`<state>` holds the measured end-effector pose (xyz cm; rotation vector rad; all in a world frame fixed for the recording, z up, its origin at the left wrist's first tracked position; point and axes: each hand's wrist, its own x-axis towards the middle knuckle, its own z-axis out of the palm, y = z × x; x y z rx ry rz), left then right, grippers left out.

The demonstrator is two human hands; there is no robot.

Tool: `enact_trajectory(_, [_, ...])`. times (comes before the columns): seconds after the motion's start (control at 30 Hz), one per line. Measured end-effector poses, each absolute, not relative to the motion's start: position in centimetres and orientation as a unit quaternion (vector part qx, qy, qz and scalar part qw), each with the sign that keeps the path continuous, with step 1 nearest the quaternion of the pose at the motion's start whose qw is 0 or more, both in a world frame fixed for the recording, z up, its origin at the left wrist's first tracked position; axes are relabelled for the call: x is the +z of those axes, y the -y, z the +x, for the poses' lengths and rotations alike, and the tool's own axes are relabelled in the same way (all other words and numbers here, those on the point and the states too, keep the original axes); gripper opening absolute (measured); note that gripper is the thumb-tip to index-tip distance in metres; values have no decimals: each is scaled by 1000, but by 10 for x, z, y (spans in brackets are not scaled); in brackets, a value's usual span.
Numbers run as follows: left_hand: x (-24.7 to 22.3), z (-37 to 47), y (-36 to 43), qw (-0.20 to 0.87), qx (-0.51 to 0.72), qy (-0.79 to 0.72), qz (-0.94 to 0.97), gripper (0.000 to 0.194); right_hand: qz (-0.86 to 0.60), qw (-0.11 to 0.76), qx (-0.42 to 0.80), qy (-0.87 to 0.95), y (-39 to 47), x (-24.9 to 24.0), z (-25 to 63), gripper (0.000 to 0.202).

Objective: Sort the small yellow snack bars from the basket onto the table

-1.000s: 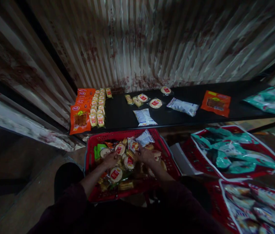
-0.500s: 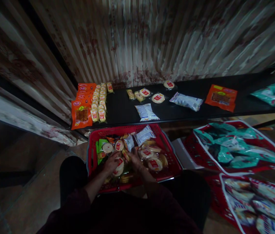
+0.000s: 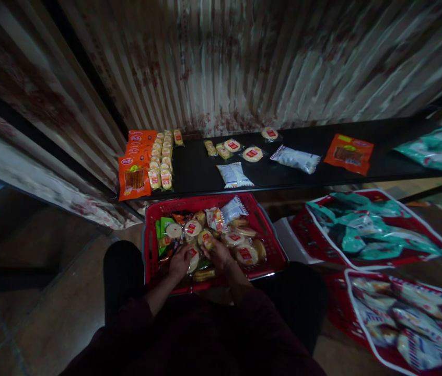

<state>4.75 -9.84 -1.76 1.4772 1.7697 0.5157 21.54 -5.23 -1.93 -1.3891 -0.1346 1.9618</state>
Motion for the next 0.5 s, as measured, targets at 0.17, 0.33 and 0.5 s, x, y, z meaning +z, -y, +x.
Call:
enact_trajectory(0.17, [-23,46,99,393,226,-697,556,38,-559,362,739,103,54,-22,211,9])
enact_trajectory(0.33, [-11,52,95,388,237,-721,524,41,-579,360,721,125,58,-23,208,17])
enact_trajectory(0.5, [-1,60,99,328,204,-720,576,45,-601,361,697,151,61,-12,202,25])
